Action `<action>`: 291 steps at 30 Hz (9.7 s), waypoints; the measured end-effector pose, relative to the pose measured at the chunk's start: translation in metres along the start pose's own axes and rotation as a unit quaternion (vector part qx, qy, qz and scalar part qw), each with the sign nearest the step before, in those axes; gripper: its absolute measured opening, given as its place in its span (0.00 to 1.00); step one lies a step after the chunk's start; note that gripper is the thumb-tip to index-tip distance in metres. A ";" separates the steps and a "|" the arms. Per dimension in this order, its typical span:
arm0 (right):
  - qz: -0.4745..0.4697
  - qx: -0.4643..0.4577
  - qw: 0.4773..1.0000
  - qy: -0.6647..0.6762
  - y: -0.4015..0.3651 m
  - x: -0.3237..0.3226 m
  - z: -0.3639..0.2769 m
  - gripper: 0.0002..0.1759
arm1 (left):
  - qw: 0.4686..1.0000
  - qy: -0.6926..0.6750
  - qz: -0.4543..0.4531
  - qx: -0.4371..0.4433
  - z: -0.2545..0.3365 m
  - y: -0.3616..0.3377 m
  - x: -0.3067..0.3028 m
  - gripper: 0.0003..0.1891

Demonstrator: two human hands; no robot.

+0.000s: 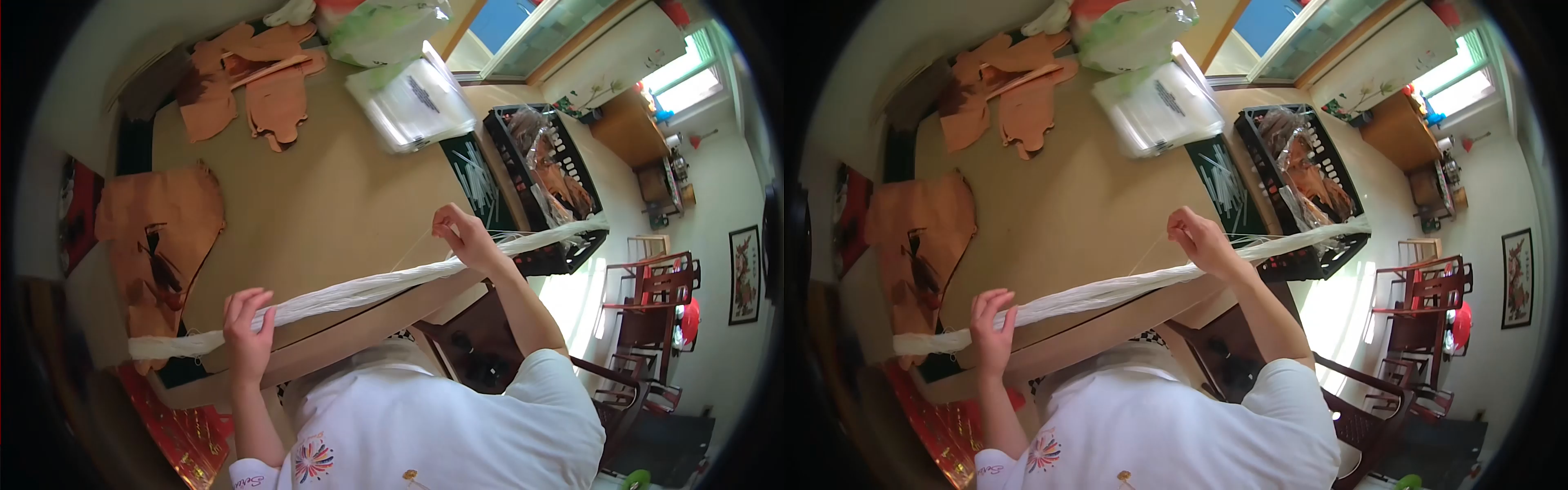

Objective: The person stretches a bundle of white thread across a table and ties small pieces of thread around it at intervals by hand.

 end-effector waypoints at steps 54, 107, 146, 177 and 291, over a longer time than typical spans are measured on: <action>0.366 -0.151 0.918 -0.006 0.033 -0.005 0.007 0.07 | 0.991 0.107 0.045 -0.060 -0.070 -0.035 -0.045 0.09; 0.013 -0.234 0.967 0.094 -0.001 0.137 -0.096 0.02 | 0.495 -0.856 -0.080 -0.121 0.020 -0.017 -0.004 0.10; 0.188 -0.217 0.957 0.049 -0.014 0.040 -0.111 0.07 | 0.994 -0.106 0.013 -0.031 0.014 -0.014 -0.040 0.05; -0.112 -0.210 0.970 -0.050 -0.015 0.130 -0.099 0.19 | 0.648 -0.734 -0.050 -0.199 0.043 -0.010 -0.020 0.08; 0.013 -0.084 0.983 0.165 -0.033 0.142 -0.118 0.07 | 0.848 -0.462 -0.092 -0.243 0.029 -0.041 0.015 0.07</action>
Point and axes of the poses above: each hand's wrist, its own y-axis towards the middle knuckle, its own x-axis out of the palm, z = x × y, the point moved 3 cm from there along y, towards the middle knuckle, and after that the axes turned 8 degrees about z, right-handed, at the moved point
